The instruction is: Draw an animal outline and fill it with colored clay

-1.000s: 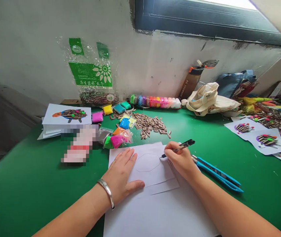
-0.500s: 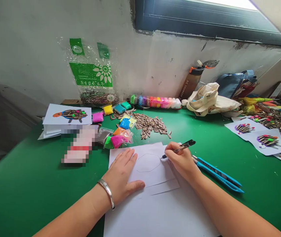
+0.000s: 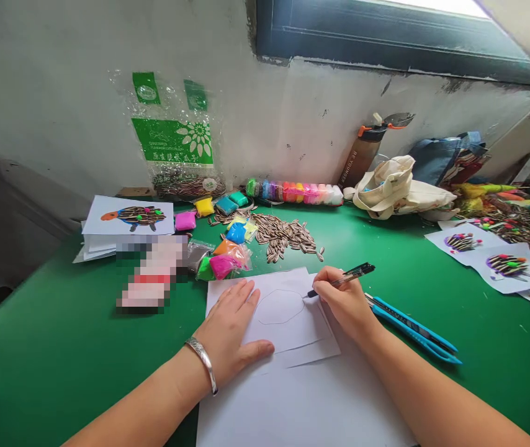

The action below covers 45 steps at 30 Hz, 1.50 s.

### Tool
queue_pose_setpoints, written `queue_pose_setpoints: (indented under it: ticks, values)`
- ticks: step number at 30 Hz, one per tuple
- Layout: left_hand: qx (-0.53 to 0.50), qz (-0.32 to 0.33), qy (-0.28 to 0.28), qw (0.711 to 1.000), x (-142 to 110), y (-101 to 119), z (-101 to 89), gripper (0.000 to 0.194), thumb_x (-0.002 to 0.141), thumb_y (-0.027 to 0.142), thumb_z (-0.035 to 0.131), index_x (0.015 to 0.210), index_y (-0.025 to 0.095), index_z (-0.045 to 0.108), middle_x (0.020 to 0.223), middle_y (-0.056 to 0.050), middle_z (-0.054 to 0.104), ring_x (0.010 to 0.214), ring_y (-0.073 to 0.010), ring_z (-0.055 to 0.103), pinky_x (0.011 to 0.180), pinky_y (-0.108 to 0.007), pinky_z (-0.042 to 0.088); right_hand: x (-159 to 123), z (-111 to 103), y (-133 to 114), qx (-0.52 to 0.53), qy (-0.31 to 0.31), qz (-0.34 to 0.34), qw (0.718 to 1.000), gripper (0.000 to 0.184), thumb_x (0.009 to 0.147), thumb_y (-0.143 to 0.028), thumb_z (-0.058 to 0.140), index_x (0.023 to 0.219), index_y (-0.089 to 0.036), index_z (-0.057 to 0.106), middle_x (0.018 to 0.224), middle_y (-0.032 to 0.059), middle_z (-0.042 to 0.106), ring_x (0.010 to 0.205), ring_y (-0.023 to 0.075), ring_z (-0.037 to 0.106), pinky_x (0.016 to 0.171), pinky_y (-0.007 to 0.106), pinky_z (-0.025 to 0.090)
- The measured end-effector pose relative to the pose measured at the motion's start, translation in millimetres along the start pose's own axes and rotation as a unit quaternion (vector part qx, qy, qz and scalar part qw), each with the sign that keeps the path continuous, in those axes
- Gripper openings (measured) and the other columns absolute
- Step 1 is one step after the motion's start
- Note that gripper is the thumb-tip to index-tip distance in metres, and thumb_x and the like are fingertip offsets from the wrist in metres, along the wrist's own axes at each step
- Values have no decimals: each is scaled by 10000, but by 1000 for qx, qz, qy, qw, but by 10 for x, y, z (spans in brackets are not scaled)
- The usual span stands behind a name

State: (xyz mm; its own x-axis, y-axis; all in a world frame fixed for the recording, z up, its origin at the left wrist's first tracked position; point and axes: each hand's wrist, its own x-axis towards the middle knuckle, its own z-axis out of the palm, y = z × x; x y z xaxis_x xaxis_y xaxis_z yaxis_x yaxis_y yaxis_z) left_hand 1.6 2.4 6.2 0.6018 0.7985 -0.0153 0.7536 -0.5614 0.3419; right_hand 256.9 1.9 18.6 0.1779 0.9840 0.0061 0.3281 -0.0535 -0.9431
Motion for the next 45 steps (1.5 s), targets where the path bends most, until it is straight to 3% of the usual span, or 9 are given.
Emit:
queue_pose_setpoints:
  ticks: [6, 13, 30, 45]
  values:
    - [7, -1, -2, 1000, -1, 17, -17, 868, 791, 665, 580, 1450, 137, 379, 1552, -152, 280, 1435, -338, 228, 1155, -501, 273, -113, 3, -132, -11, 8, -50, 999, 148, 743, -199, 505, 595, -194, 520, 582, -33, 462, 617, 128, 424, 558, 249, 315]
    - [17, 9, 12, 1000, -7, 4, 4, 871, 792, 685, 561, 1446, 138, 382, 1544, -158, 301, 1434, -330, 237, 1153, -492, 275, -325, 231, -224, -50, -109, -153, 981, 129, 730, -155, 472, 616, -185, 524, 572, -23, 518, 566, 119, 460, 551, 247, 346]
    - [7, 17, 29, 999, -11, -26, 31, 828, 795, 647, 587, 1438, 159, 400, 1539, -152, 315, 1423, -336, 265, 1146, -498, 291, -314, 290, -155, -25, -114, -100, 988, 127, 737, -150, 478, 624, -185, 525, 569, -34, 487, 543, 105, 412, 501, 230, 313]
    - [10, 8, 17, 1000, 2, -9, -3, 843, 785, 658, 592, 1434, 154, 405, 1537, -153, 318, 1429, -326, 253, 1153, -490, 278, -311, 303, -142, -36, -123, -116, 985, 125, 716, -128, 470, 611, -188, 504, 559, -38, 481, 551, 109, 418, 514, 234, 313]
